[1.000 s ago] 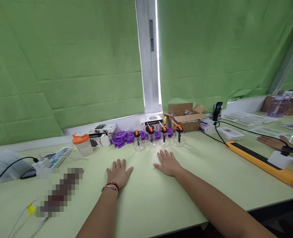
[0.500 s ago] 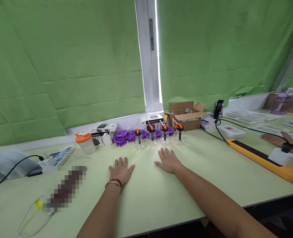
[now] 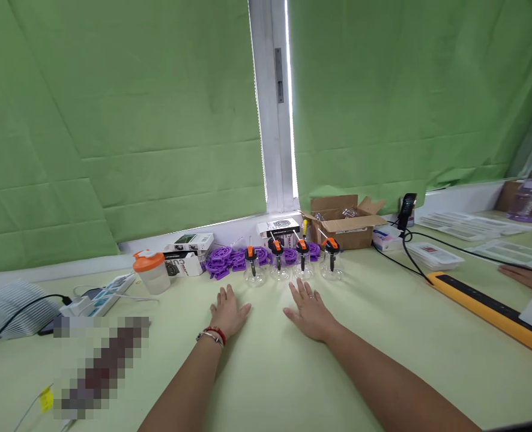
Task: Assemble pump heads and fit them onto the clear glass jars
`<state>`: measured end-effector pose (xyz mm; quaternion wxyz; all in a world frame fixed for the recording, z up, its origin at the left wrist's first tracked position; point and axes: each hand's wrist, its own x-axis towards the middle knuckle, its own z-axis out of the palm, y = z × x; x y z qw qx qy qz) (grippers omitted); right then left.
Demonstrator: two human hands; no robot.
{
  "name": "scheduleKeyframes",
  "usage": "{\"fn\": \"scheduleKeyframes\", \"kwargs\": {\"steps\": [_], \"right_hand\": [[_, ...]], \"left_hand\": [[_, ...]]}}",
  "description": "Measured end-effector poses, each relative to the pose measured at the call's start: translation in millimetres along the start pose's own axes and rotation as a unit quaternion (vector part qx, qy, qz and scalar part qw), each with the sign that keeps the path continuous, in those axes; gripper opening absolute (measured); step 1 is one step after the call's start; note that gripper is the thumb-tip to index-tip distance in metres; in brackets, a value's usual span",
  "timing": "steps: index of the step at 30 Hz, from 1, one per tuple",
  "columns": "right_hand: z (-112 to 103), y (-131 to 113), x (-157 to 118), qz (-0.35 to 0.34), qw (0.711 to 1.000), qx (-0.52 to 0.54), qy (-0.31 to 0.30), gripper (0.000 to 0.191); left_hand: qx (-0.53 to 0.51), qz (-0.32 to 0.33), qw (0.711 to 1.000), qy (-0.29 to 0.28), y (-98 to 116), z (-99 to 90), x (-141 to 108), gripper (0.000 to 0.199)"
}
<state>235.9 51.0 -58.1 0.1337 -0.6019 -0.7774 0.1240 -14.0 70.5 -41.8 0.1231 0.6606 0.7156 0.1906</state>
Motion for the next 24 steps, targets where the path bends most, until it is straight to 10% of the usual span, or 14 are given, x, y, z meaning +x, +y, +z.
{"fn": "scheduleKeyframes", "kwargs": {"steps": [6,13,19,24], "right_hand": [[-8,-3,-3,-0.063,0.994,-0.016,-0.087,0.078],[-14,-5,-3,-0.064,0.993,-0.012,-0.098,0.078],[-15,-3,-2,-0.064,0.992,-0.002,-0.104,0.077],[-18,1,3,-0.034,0.988,0.150,-0.029,0.065]], "left_hand": [[-0.149,-0.002,0.986,0.071,46,16.1,54,0.093],[-0.236,-0.017,0.967,0.096,52,32.0,78,0.064],[-0.274,0.001,0.960,0.060,44,21.2,67,0.055],[-0.311,0.093,0.942,-0.081,23,-23.9,17,0.045]]}}
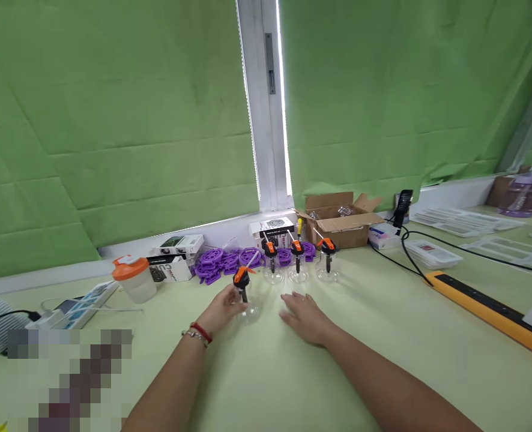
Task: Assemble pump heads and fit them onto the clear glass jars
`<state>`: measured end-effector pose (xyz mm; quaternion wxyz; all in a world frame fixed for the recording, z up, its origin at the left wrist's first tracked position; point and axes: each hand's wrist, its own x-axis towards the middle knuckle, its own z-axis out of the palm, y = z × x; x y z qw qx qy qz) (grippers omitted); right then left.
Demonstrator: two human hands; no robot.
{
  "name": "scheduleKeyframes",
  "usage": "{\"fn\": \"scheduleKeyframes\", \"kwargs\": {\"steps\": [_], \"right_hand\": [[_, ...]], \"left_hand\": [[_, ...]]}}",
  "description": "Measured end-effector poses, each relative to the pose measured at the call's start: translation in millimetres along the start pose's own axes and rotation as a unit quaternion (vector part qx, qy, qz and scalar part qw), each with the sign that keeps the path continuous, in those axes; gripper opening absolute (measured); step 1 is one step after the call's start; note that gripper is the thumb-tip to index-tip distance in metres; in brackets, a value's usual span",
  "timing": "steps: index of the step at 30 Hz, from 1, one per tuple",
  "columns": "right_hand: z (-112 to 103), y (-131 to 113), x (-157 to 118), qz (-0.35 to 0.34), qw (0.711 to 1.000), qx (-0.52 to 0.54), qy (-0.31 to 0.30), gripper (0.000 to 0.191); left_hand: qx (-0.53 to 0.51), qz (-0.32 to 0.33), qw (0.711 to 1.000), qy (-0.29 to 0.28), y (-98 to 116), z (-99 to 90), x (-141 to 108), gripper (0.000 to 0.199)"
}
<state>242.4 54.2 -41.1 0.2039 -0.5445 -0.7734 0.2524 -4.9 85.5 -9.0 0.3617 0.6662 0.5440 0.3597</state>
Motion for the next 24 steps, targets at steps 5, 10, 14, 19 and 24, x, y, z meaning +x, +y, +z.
{"fn": "scheduleKeyframes", "kwargs": {"steps": [5,10,14,19,24], "right_hand": [[-14,-18,-4,0.004,0.912,0.402,0.081,0.056],[-17,-47,-12,0.008,0.836,0.537,0.113,0.037],[-3,-59,-15,0.049,0.817,0.561,0.123,0.032],[2,-62,-15,0.068,0.775,0.620,0.098,0.032],[-15,-61,-4,0.090,0.772,0.623,0.092,0.032]], "left_hand": [[-0.133,0.025,0.960,-0.247,21,-22.1,-65,0.049],[-0.131,0.049,0.952,-0.271,29,-17.5,-83,0.050],[-0.147,0.098,0.965,-0.195,26,-2.2,-82,0.069],[-0.167,0.051,0.984,-0.040,36,27.1,-91,0.086],[-0.236,0.046,0.969,-0.047,47,26.1,-99,0.051]]}}
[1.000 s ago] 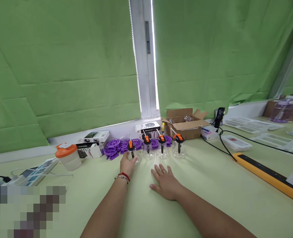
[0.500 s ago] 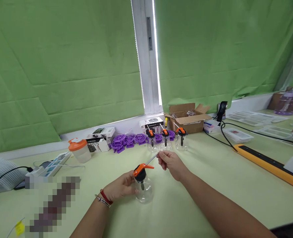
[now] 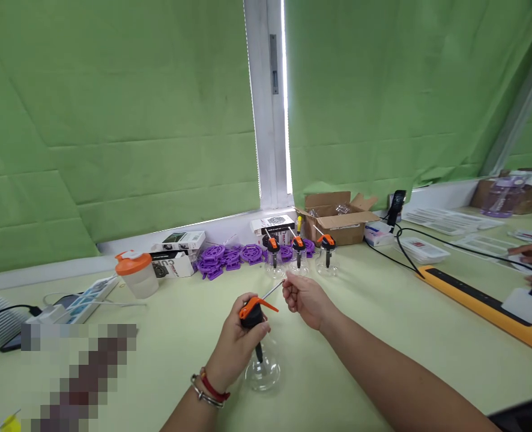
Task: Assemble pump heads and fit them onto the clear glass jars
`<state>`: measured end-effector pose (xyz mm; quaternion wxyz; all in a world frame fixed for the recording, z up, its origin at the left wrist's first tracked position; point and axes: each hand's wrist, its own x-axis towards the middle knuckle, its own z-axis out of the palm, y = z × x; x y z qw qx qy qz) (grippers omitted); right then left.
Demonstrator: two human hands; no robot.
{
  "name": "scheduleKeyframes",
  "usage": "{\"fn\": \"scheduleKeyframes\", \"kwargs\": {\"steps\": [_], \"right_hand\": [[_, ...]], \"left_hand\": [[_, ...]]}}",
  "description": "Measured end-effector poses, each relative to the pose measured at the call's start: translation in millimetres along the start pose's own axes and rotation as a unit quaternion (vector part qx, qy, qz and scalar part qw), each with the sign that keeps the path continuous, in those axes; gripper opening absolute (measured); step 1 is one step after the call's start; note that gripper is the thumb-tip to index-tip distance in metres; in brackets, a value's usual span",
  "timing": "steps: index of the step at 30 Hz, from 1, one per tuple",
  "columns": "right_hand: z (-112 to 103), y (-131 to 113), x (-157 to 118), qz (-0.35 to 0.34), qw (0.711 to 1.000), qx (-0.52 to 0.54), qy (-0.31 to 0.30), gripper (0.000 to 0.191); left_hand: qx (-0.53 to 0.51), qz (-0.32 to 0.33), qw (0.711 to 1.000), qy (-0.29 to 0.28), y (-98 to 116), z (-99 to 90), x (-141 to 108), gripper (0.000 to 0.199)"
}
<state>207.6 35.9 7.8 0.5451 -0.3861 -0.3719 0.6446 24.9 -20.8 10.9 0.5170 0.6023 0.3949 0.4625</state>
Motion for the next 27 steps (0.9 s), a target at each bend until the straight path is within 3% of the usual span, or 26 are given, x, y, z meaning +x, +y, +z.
{"fn": "scheduleKeyframes", "kwargs": {"steps": [4,11,16,22,27], "right_hand": [[7,-1,10,0.052,0.997,-0.050,-0.018,0.030],[16,14,15,0.123,0.990,-0.068,-0.031,0.034],[9,25,18,0.086,0.995,-0.043,-0.041,0.031],[1,35,24,0.002,0.996,-0.037,-0.083,0.030],[-2,39,29,0.044,0.995,-0.037,-0.082,0.026]], "left_hand": [[-0.073,-0.010,0.997,-0.018,7,-17.7,-2,0.034],[-0.066,-0.049,0.996,0.021,9,-28.5,-1,0.035],[-0.106,-0.099,0.989,0.006,3,-32.4,4,0.036],[-0.195,-0.203,0.959,0.037,-4,-37.4,11,0.028],[-0.235,-0.242,0.940,0.052,-13,-43.0,16,0.023]]}}
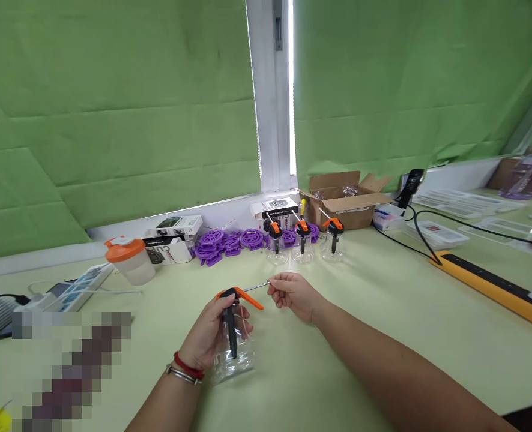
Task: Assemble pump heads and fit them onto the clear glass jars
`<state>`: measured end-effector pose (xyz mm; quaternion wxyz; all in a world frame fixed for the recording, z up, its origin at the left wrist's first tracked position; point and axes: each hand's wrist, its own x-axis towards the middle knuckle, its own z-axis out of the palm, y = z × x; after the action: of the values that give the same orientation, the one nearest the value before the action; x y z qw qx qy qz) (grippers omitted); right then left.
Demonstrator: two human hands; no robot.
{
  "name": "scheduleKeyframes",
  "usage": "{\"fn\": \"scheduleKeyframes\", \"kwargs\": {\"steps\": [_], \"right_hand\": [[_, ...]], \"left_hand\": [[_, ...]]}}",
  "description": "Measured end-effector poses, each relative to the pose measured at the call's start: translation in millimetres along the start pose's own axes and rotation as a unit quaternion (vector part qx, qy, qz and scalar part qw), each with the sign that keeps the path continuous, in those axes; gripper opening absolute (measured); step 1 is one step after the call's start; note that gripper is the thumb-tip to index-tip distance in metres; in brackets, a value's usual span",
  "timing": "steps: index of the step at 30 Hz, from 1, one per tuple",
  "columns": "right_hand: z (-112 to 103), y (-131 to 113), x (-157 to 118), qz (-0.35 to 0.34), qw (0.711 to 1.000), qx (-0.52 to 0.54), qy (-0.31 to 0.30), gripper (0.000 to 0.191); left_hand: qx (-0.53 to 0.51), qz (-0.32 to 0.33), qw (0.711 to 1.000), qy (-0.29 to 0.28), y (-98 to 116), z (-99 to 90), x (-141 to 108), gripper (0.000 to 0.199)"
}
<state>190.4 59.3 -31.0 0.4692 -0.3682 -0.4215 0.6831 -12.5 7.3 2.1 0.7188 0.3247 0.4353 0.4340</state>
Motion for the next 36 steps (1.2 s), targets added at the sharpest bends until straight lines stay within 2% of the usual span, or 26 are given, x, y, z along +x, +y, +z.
{"fn": "scheduleKeyframes", "kwargs": {"steps": [3,7,10,12,14,17,22,26,32,36], "right_hand": [[1,1,1,0.021,0.999,-0.042,0.023,0.031],[1,0,-1,-0.019,0.999,-0.030,0.022,0.021],[0,0,0,0.012,1.000,-0.007,0.019,0.024],[-1,2,1,0.030,0.999,-0.028,0.031,0.029],[-3,4,3,0.016,0.998,-0.047,0.037,0.026],[-4,7,5,-0.012,1.000,-0.017,0.023,0.023],[-4,8,6,-0.004,0.999,-0.017,0.031,0.026],[-2,5,5,-0.048,0.997,-0.044,0.039,0.027],[-1,0,3,-0.139,0.988,-0.051,0.033,0.024],[-1,-1,3,-0.178,0.980,-0.073,0.045,0.021]], "left_hand": [[-0.001,-0.001,1.000,-0.003,-1,-0.3,1,0.021],[-0.005,0.000,1.000,-0.009,-3,0.0,2,0.022],[-0.009,0.005,1.000,-0.008,-4,-1.9,5,0.021],[-0.009,0.003,1.000,-0.011,-5,-2.9,6,0.021],[-0.007,0.003,1.000,-0.012,-5,-3.0,7,0.022],[-0.004,0.005,1.000,-0.010,-4,-2.2,6,0.022],[-0.002,-0.003,1.000,-0.021,-6,-1.6,6,0.021],[-0.016,-0.019,1.000,-0.016,-5,-0.5,5,0.021],[-0.082,-0.101,0.991,-0.013,2,-3.2,6,0.027],[-0.099,-0.095,0.990,-0.015,5,-6.0,6,0.029]]}}
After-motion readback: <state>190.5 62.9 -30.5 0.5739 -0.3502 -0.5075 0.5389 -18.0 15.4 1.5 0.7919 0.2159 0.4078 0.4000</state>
